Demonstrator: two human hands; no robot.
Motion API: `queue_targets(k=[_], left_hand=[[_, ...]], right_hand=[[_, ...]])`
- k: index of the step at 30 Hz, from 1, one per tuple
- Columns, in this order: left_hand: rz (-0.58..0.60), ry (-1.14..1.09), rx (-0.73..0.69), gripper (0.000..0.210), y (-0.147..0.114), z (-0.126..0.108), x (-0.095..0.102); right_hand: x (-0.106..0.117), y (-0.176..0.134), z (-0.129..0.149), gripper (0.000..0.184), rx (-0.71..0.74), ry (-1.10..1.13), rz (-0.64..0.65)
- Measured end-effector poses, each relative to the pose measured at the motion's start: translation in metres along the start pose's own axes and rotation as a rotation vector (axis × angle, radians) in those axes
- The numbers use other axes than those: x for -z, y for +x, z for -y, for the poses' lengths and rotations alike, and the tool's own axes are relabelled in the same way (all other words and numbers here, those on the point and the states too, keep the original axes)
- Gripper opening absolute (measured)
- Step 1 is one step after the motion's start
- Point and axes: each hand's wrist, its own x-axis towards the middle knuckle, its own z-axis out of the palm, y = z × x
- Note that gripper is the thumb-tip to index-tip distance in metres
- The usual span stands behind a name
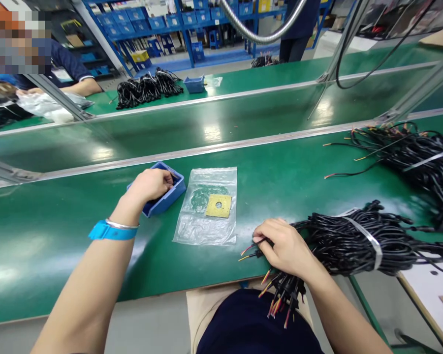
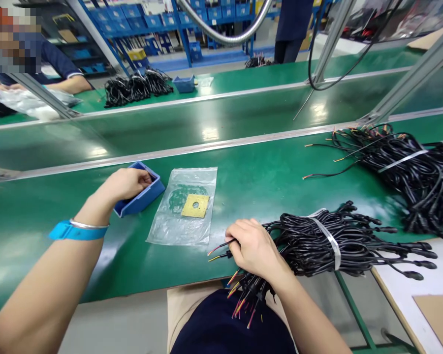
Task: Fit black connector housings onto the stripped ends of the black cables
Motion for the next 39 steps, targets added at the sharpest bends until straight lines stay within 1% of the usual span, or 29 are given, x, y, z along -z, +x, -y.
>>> queue_targets(k=[3,7,9,11,13,15,17,18,19,20,21,22,23,25,26,27,29,31,32,34,39], left_hand=[[-0.034,-0.019,-0.017,0.017,-0.001,-0.001,-0.006],[-0.084,-0.12,-0.051,0.016,-0.002,-0.001,-0.008],[-0.133,-0.186,-0.027,0.01,-0.004,0.0,-0.007],[-0.214,-0.262,0.028,0.004,-0.009,0.002,-0.003],[-0.318,-0.358,0.095,0.013,-0.018,0.002,0.002],[-0.405,-0.461,0.131,0.023,-0.031,-0.001,0.006],[-0.438,-0.649,0.116,0.029,-0.048,-0.012,0.005],[-0.423,-0.782,0.096,0.031,-0.056,-0.019,0.003],[-0.38,-1.019,0.075,0.033,-0.063,-0.028,0.0],[-0.3,-1.226,0.061,0.034,-0.07,-0.037,-0.004],[-0.216,-1.371,0.051,0.035,-0.074,-0.046,-0.009],[-0.143,-1.464,0.038,0.034,-0.078,-0.054,-0.014],[-0.092,-1.484,0.013,0.031,-0.079,-0.062,-0.018],[-0.06,-1.382,-0.071,0.023,-0.078,-0.074,-0.027],[-0.073,-1.268,-0.126,0.021,-0.076,-0.079,-0.031],[-0.093,-1.109,-0.185,0.022,-0.074,-0.084,-0.034],[-0.122,-0.757,-0.291,0.029,-0.069,-0.093,-0.038],[-0.127,-0.504,-0.361,0.039,-0.065,-0.101,-0.042],[-0.12,-0.437,-0.382,0.043,-0.063,-0.105,-0.044],[-0.109,-0.385,-0.402,0.047,-0.059,-0.112,-0.046],[-0.091,-0.303,-0.397,0.046,-0.049,-0.117,-0.051]], right_hand=[[-0.001,0.001,0.001,0.014,0.001,-0.017,-0.009],[-0.001,0.001,0.003,0.014,-0.001,-0.031,-0.029],[-0.001,0.001,0.004,0.014,-0.004,-0.031,-0.046],[-0.002,0.0,0.004,0.014,0.0,-0.022,-0.064],[-0.002,-0.001,0.005,0.014,0.012,-0.007,-0.082],[-0.002,-0.001,0.005,0.013,0.031,0.015,-0.101],[-0.001,-0.001,0.005,0.012,0.061,0.048,-0.134],[-0.001,-0.001,0.005,0.012,0.078,0.064,-0.155],[0.0,-0.001,0.006,0.012,0.094,0.079,-0.179],[0.0,-0.001,0.006,0.011,0.109,0.092,-0.202],[0.002,-0.001,0.007,0.011,0.12,0.101,-0.222],[0.003,-0.001,0.007,0.01,0.129,0.107,-0.237],[0.004,-0.002,0.008,0.01,0.137,0.114,-0.249],[0.007,-0.002,0.008,0.01,0.155,0.132,-0.261],[0.008,-0.003,0.009,0.011,0.164,0.145,-0.265],[0.009,-0.003,0.009,0.013,0.172,0.158,-0.27],[0.01,-0.003,0.009,0.014,0.183,0.181,-0.29],[0.01,-0.003,0.009,0.015,0.182,0.18,-0.325],[0.01,-0.003,0.009,0.015,0.177,0.173,-0.34],[0.009,-0.002,0.01,0.015,0.164,0.159,-0.36],[0.007,-0.001,0.01,0.016,0.159,0.158,-0.388]])
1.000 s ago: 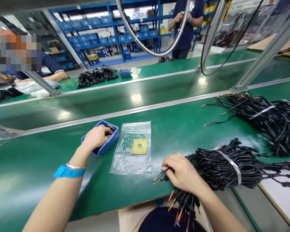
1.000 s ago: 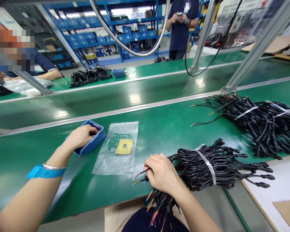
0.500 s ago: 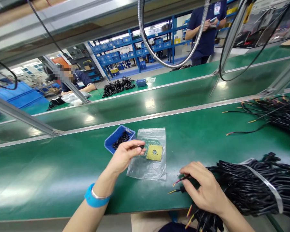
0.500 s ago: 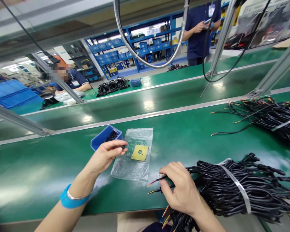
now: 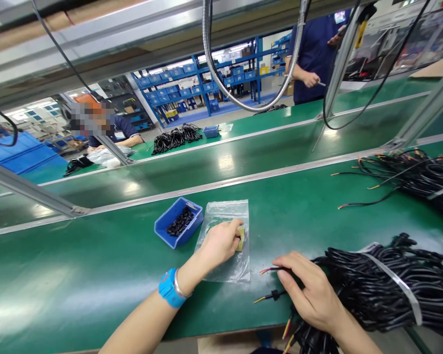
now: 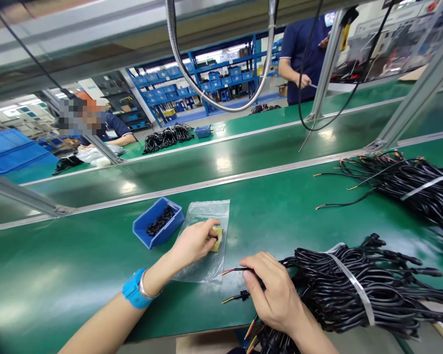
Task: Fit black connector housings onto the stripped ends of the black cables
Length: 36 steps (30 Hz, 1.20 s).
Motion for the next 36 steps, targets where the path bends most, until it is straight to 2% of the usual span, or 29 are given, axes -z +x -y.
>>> queue_targets(k=[4,6,8,11,13,16,19,21,28,36], left_hand=[[-0.024,-0.023,-0.004,0.043,-0.009,-0.003,0.0],[-0.069,-0.147,-0.001,0.038,-0.023,-0.011,0.001],[-0.155,-0.53,0.077,0.026,-0.042,-0.021,0.002],[-0.192,-1.09,0.238,0.012,-0.068,-0.039,-0.005],[-0.243,-1.323,0.347,0.016,-0.08,-0.051,-0.018],[-0.373,-1.528,0.492,0.023,-0.084,-0.068,-0.044],[-0.472,-1.613,0.59,0.03,-0.08,-0.078,-0.065],[-0.513,-1.64,0.62,0.033,-0.076,-0.081,-0.07],[-0.488,-1.738,0.594,0.035,-0.07,-0.079,-0.068],[-0.496,-1.77,0.585,0.033,-0.071,-0.079,-0.07]], right_hand=[[-0.001,-0.001,-0.001,0.022,0.024,0.019,-0.092],[-0.001,0.0,0.0,0.025,0.037,0.055,-0.125],[-0.001,0.0,0.001,0.025,0.054,0.092,-0.131],[0.0,0.003,0.002,0.021,0.077,0.106,-0.116],[0.0,0.005,0.002,0.018,0.09,0.104,-0.11],[0.001,0.005,0.002,0.018,0.08,0.104,-0.11],[0.002,0.004,0.003,0.02,0.063,0.089,-0.128],[0.002,0.004,0.004,0.021,0.061,0.07,-0.143],[0.001,0.003,0.002,0.024,0.027,0.024,-0.123],[0.001,0.002,0.003,0.023,0.057,0.029,-0.094]])
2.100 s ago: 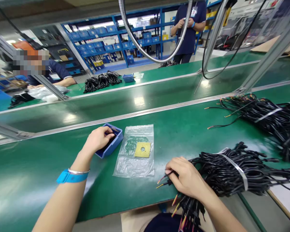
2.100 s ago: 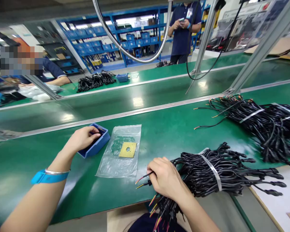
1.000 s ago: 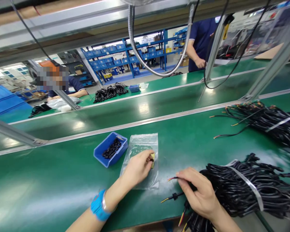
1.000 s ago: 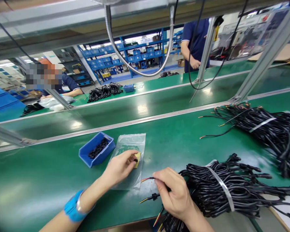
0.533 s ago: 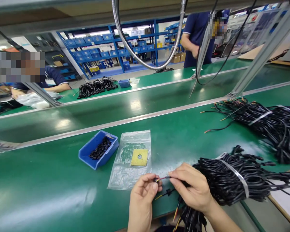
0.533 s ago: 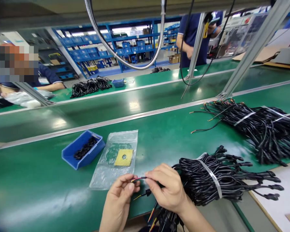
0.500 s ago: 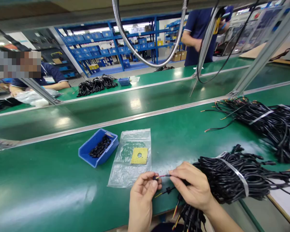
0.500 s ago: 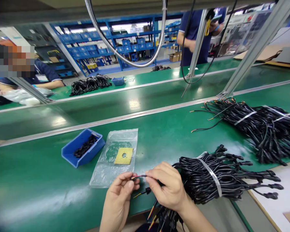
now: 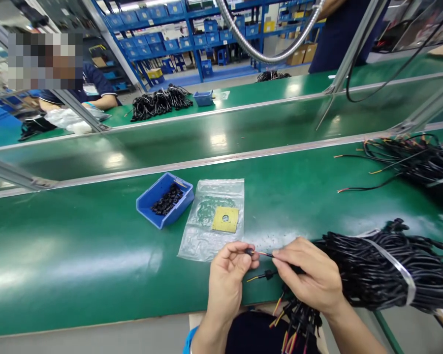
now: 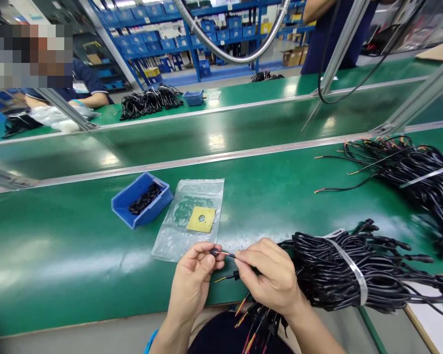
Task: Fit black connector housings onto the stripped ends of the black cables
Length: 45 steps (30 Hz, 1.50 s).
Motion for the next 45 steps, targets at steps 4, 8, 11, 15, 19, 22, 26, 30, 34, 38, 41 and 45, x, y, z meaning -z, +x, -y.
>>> queue_targets(k=[4,8,11,15,19,22,26,30,34,38,41,45], left_hand=[[-0.009,-0.013,0.005,0.033,0.0,-0.002,-0.001],[-0.044,-0.008,-0.002,0.033,0.001,-0.002,-0.001],[-0.062,-0.018,-0.012,0.032,0.001,-0.001,0.0],[-0.061,0.0,-0.037,0.029,0.0,0.001,0.001],[-0.014,0.09,-0.098,0.024,-0.001,0.005,0.005],[0.031,0.162,-0.111,0.021,-0.001,0.006,0.005],[0.076,0.216,-0.098,0.021,-0.003,0.004,0.0],[0.093,0.167,-0.024,0.027,-0.004,0.005,-0.006],[0.117,0.164,0.014,0.024,-0.005,0.009,-0.007],[0.131,0.154,-0.071,0.018,-0.006,0.014,-0.008],[0.152,0.217,-0.175,0.012,-0.007,0.016,-0.008],[0.139,0.386,-0.347,0.006,-0.008,0.02,-0.007]], right_hand=[[-0.001,0.002,0.001,0.023,-0.014,-0.001,0.005],[-0.002,0.004,0.001,0.021,-0.014,0.005,-0.005],[-0.002,0.003,0.001,0.021,-0.008,0.006,0.016],[-0.001,0.001,0.0,0.023,0.006,0.015,0.041],[-0.001,0.002,0.0,0.021,0.012,0.027,0.062],[0.0,0.002,-0.001,0.019,0.01,0.039,0.097],[0.001,0.001,-0.001,0.016,0.001,0.03,0.157],[0.0,0.0,-0.002,0.012,-0.02,0.028,0.153],[0.0,-0.002,-0.002,0.011,-0.031,0.037,0.153],[0.002,-0.003,-0.002,0.012,-0.03,0.053,0.217],[0.002,-0.003,-0.003,0.012,0.011,0.046,0.246],[0.003,0.0,-0.003,0.012,0.073,0.003,0.259]])
